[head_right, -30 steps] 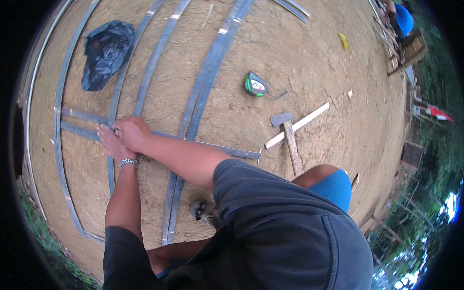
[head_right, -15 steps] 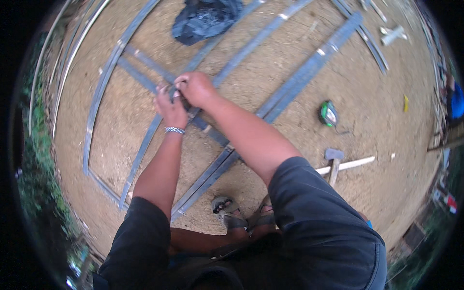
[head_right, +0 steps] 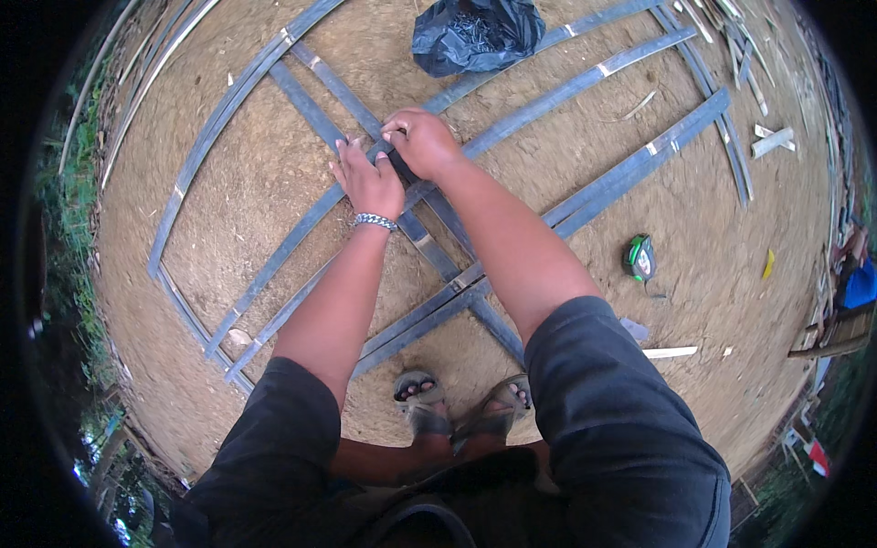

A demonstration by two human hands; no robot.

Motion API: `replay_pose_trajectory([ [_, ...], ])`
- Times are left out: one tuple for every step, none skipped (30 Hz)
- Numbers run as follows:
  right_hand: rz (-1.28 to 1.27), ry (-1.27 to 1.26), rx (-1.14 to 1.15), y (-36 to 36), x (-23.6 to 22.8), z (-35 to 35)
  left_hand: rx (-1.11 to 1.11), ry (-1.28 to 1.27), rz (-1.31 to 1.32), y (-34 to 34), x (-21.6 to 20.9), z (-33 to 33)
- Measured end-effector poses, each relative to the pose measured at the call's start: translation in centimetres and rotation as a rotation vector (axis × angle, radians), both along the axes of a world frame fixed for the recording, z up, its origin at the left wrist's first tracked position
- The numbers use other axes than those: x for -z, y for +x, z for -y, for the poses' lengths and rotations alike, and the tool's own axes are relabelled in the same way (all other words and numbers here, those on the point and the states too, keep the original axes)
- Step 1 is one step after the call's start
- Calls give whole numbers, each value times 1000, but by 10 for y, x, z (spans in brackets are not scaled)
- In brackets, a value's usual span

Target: The person assembles a metal frame on the ground by hammering nails into intersecting metal bars. They measure the bars with a tape measure, retrieve nails from a black bag, and secure the joints with a hammer. The person adjusts the frame's alignment and continues fastening the structure.

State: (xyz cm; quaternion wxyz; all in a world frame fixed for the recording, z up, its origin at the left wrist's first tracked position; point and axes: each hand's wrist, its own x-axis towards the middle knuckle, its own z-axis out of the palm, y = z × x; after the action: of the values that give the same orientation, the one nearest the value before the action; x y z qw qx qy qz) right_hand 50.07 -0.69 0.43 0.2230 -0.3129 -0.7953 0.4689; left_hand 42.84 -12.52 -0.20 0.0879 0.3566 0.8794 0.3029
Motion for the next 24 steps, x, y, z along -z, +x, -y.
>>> replay_pose_trajectory([
  [-17,4,3,0,-1,1,-27,50,11,1,2,-1],
  [-20,-5,5,-1,-1,1,-53,101,22,1,3,-2],
  [-22,-14,6,-1,-1,1,-79,152,33,1,5,-3],
  [-22,-24,12,-1,0,2,-83,145,41,2,3,-4],
  [-24,-6,17,0,1,3,-86,138,48,2,1,-6],
  [-27,12,22,0,2,5,-89,130,56,2,-1,-8],
  [-28,34,27,0,3,5,-115,117,59,3,-3,-11],
  [-33,43,31,0,3,6,-140,104,62,4,-4,-13],
  [-38,52,36,0,4,7,-164,90,66,4,-4,-16],
  [-46,59,38,-1,4,9,-158,120,46,4,-2,-16],
  [-48,78,46,0,3,11,-151,150,26,4,1,-15],
  [-51,98,53,0,3,12,-144,180,6,4,5,-14],
  [-53,118,63,1,1,14,-141,187,2,4,6,-14],
  [-53,124,68,2,-1,17,-137,193,-2,4,8,-13],
  [-52,129,73,3,-4,19,-134,200,-6,4,10,-13],
  [-53,133,79,3,-5,22,-130,198,-9,3,12,-11],
  [-62,160,80,3,-4,24,-127,197,-12,2,13,-10],
  [-72,187,81,4,-1,27,-123,195,-15,1,15,-9],
  [-78,218,82,5,1,27,-130,191,-17,1,15,-11],
  [-81,245,76,6,2,26,-138,187,-20,2,15,-13],
  [-84,272,69,7,4,26,-145,183,-22,3,15,-14],
  [-88,297,63,8,3,25,-152,183,-28,3,16,-15],
  [-87,306,66,8,2,25,-158,185,-32,3,17,-15],
  [-85,314,70,7,2,25,-163,186,-36,4,18,-16],
])
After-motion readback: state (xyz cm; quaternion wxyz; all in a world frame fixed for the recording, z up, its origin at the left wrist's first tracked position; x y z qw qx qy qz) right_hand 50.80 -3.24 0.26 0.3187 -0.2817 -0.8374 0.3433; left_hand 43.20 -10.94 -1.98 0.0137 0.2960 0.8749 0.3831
